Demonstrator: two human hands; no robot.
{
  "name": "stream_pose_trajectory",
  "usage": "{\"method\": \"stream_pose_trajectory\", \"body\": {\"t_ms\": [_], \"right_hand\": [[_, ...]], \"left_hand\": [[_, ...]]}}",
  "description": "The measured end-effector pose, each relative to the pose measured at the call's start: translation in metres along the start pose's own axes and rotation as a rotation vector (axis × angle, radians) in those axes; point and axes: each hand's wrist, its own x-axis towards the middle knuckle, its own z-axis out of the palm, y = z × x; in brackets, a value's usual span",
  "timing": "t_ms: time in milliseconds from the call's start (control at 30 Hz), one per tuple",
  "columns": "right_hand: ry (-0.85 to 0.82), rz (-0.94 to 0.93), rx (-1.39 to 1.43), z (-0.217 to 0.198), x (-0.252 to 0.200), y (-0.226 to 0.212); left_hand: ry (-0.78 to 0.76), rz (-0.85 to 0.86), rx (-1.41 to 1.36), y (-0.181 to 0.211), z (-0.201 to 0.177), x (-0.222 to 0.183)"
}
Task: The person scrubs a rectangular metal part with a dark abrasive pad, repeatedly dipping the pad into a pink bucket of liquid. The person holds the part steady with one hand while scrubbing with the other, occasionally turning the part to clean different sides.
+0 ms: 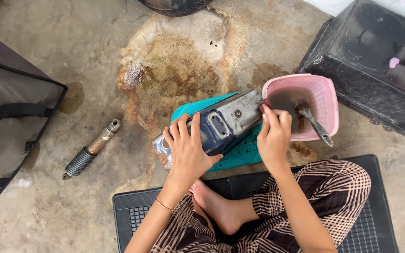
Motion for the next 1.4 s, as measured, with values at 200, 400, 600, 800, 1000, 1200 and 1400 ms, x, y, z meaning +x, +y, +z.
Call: {"method": "stream_pose_trajectory", "body": {"t_ms": [200,400,600,800,1000,1200,1400], "right_hand": [[-0.066,-0.22,-0.018,-0.008,-0.011,-0.052],[0.103,-0.093,-0.018,0.004,-0.004,-0.014],[0.094,-0.246,0.01,0.014,-0.011,0.001],[-0.004,-0.095,0.063,-0.01,-0.002,-0.038],[-0.011,-0.137,0.0,-0.001,-0.005,-0.006],[0.03,-0.179,0.012,0.011,-0.029,-0.034],[0.183,-0.042,-0.039,0.003,0.001,-0.007]], "left_hand": [[-0.04,0.023,-0.026,-0.004,-0.001,0.0],[-0.069,0.023,-0.032,-0.001,-0.005,0.001],[-0.063,0.005,-0.015,-0.001,-0.004,0.002],[-0.05,-0.003,0.034,-0.006,0.005,-0.001],[-0.036,0.009,0.046,-0.005,0.006,-0.002],[-0.023,0.029,0.037,-0.005,0.004,-0.001],[-0.033,0.015,0.005,-0.003,0.002,-0.003]]}}
